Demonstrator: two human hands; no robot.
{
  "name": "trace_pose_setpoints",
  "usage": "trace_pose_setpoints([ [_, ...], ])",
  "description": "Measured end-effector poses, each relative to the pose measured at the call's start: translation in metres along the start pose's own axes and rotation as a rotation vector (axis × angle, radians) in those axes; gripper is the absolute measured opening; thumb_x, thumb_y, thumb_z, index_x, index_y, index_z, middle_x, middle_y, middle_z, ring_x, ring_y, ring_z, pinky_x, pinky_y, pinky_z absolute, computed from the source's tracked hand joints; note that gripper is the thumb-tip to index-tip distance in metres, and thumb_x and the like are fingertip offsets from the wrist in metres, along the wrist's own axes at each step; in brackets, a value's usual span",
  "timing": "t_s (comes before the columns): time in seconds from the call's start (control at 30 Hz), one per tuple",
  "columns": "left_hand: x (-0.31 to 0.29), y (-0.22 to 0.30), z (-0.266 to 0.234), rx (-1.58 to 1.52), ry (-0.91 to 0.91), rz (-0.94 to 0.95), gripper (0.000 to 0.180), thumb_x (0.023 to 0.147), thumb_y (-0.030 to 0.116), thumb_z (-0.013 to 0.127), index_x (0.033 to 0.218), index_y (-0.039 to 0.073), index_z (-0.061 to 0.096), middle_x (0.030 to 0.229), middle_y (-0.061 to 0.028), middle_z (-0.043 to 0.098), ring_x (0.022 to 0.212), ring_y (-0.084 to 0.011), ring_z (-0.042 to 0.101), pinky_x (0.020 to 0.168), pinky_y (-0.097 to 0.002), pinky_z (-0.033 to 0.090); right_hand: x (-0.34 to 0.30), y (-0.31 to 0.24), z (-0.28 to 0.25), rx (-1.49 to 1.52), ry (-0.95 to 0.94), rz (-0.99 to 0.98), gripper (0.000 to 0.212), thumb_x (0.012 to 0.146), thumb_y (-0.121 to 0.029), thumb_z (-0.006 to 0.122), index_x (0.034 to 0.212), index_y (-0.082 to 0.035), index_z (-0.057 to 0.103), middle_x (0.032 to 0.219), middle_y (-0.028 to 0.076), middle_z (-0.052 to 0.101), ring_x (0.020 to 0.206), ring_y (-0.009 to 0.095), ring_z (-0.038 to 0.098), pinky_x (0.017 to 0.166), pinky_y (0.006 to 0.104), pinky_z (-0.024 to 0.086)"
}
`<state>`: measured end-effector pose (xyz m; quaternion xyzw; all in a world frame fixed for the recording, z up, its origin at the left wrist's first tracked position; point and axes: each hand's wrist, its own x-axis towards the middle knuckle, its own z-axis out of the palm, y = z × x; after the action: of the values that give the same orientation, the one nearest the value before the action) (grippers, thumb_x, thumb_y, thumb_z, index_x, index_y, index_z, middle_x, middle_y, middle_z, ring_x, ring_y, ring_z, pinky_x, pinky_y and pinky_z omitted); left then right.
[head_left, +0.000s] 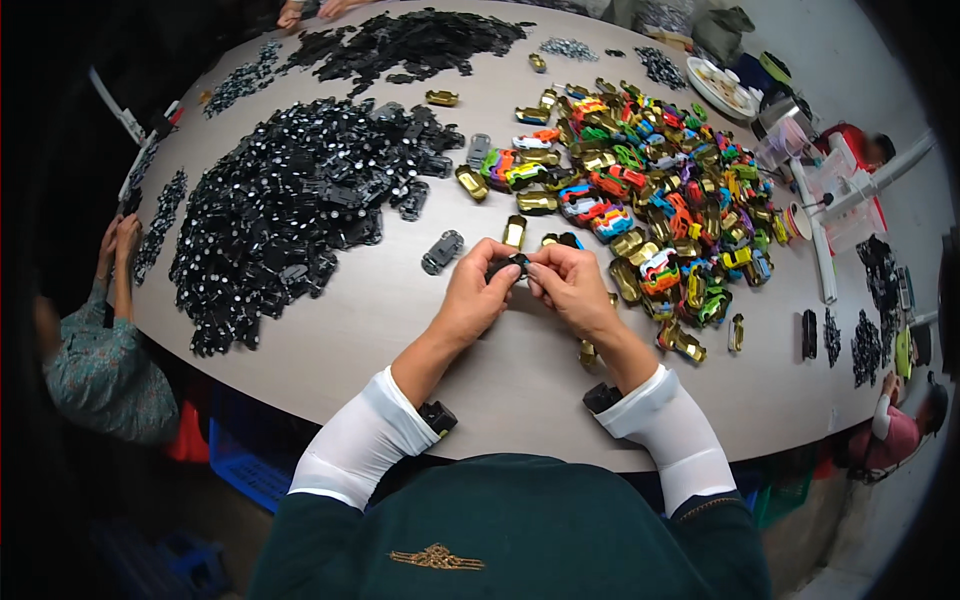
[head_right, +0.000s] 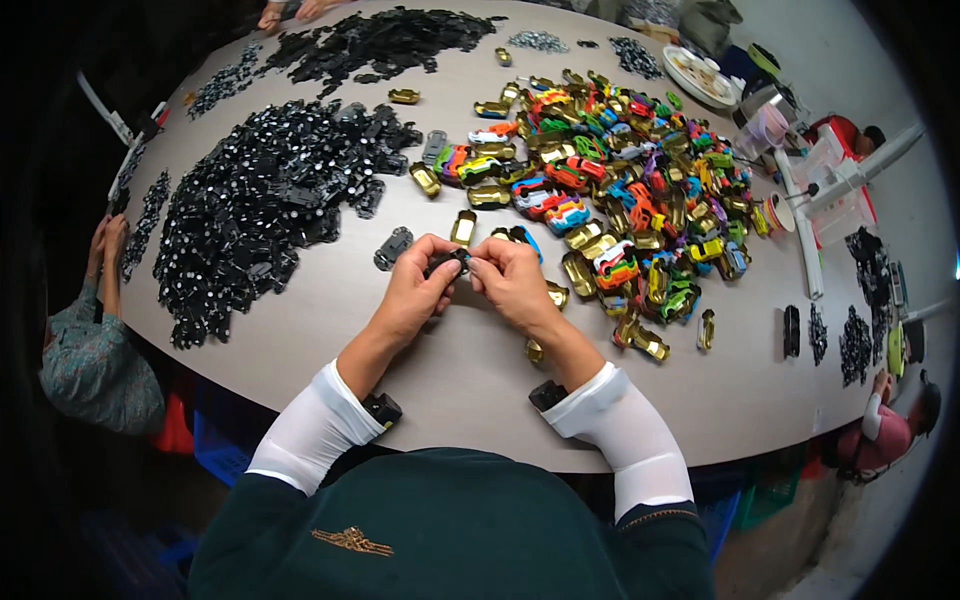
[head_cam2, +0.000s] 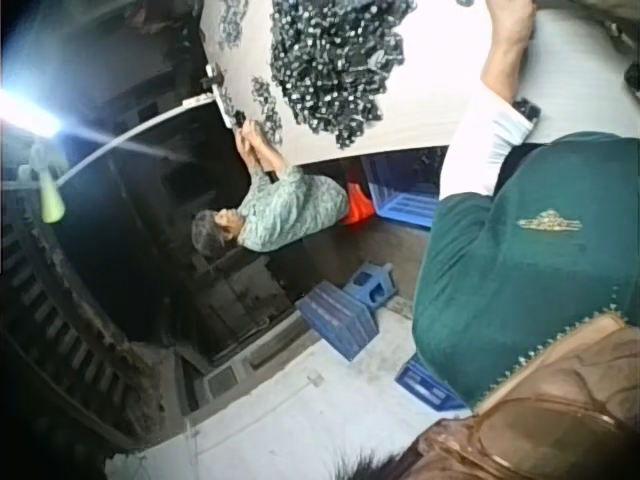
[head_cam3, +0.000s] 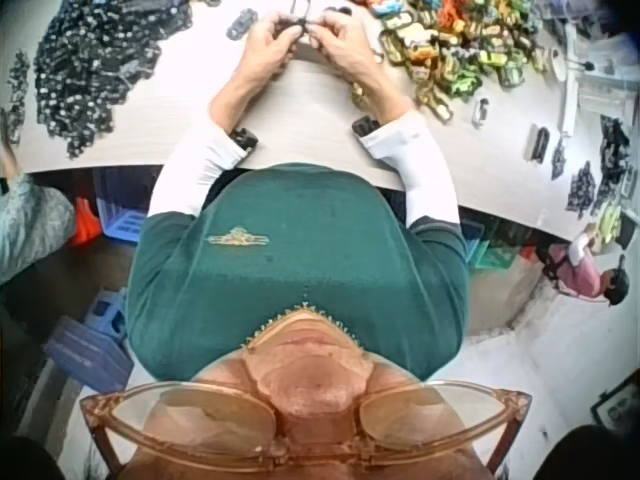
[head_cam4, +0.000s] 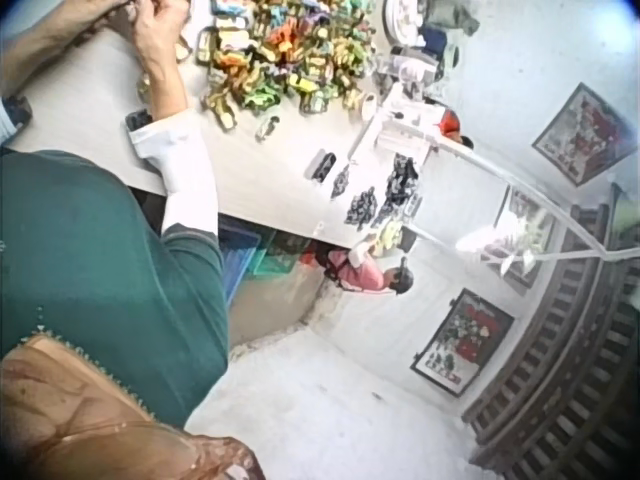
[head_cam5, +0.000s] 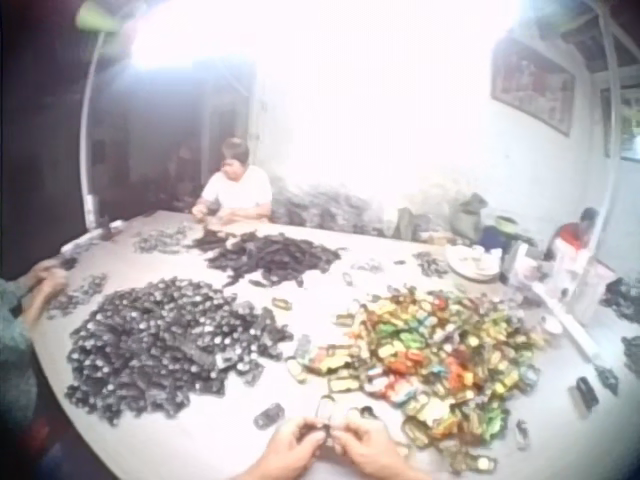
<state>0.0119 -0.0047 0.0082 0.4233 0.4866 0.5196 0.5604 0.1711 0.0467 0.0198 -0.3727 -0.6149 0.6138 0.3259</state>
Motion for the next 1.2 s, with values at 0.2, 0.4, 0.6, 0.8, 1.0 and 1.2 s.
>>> trace_pose_setpoints([
  [0.2, 0.0, 0.001, -0.005, 0.1, 0.061, 0.053, 0.011, 0.091, 0.007, 0.059, 0.102, 0.004, 0.055, 0.072, 0.0014, 0.055, 0.057, -0.0042, 0.049, 0.045, -0.0199, 0.038, 0.005, 0.009, 0.006, -0.225, 0.056, -0.187, 0.009, 0.087, -0.003, 0.056, 0.085, 0.003, 0.063, 0.06, 0.003, 0.056, 0.053, 0.008, 0.05, 0.049, 0.0254, 0.04],
  [0.4, -0.04, 0.039, -0.037, 0.146, 0.143, 0.068, 0.029, 0.091, 0.013, 0.059, 0.119, 0.005, 0.061, 0.086, -0.0014, 0.062, 0.07, -0.0079, 0.057, 0.051, -0.0187, 0.044, 0.0, -0.006, 0.009, -0.447, 0.249, -0.394, 0.015, 0.088, -0.004, 0.056, 0.097, 0.001, 0.067, 0.066, 0.008, 0.062, 0.056, 0.014, 0.057, 0.053, 0.0277, 0.045],
  [0.6, -0.176, 0.063, -0.129, 0.285, 0.282, 0.054, 0.026, 0.087, 0.014, 0.06, 0.107, -0.002, 0.063, 0.085, -0.0092, 0.067, 0.068, -0.0124, 0.06, 0.057, -0.0236, 0.047, 0.01, 0.005, -0.011, -0.215, 0.319, -0.302, 0.014, 0.087, -0.002, 0.053, 0.09, 0.003, 0.067, 0.067, 0.006, 0.065, 0.059, 0.009, 0.058, 0.054, 0.0247, 0.047],
  [0.8, -0.337, 0.006, -0.2, 0.372, 0.422, -0.444, 0.018, 0.082, 0.006, 0.066, 0.1, 0.001, 0.068, 0.075, -0.0034, 0.066, 0.061, -0.0072, 0.059, 0.054, -0.0222, 0.047, 0.01, 0.001, -0.013, -0.046, 0.272, -0.162, 0.012, 0.091, -0.004, 0.053, 0.093, 0.001, 0.064, 0.071, 0.003, 0.064, 0.058, 0.006, 0.055, 0.053, 0.0203, 0.045],
  [1.0, -0.394, -0.091, -0.229, 1.267, 0.357, -0.606, 0.024, 0.083, 0.013, 0.068, 0.102, -0.002, 0.067, 0.081, -0.0074, 0.068, 0.067, -0.0138, 0.062, 0.061, -0.0257, 0.05, 0.009, 0.001, -0.011, -0.1, 0.253, -0.125, 0.013, 0.092, -0.004, 0.051, 0.091, 0.0, 0.063, 0.07, 0.002, 0.062, 0.059, 0.006, 0.054, 0.052, 0.0199, 0.042],
  [1.2, -0.238, 0.074, -0.16, 0.513, -0.013, -0.299, 0.014, 0.087, 0.012, 0.064, 0.085, -0.001, 0.067, 0.074, -0.0018, 0.065, 0.069, -0.0073, 0.057, 0.063, -0.0238, 0.047, 0.014, 0.008, -0.023, -0.347, 0.306, -0.21, 0.008, 0.084, -0.007, 0.061, 0.088, 0.0, 0.061, 0.065, -0.001, 0.056, 0.057, 0.006, 0.048, 0.053, 0.0227, 0.04],
])
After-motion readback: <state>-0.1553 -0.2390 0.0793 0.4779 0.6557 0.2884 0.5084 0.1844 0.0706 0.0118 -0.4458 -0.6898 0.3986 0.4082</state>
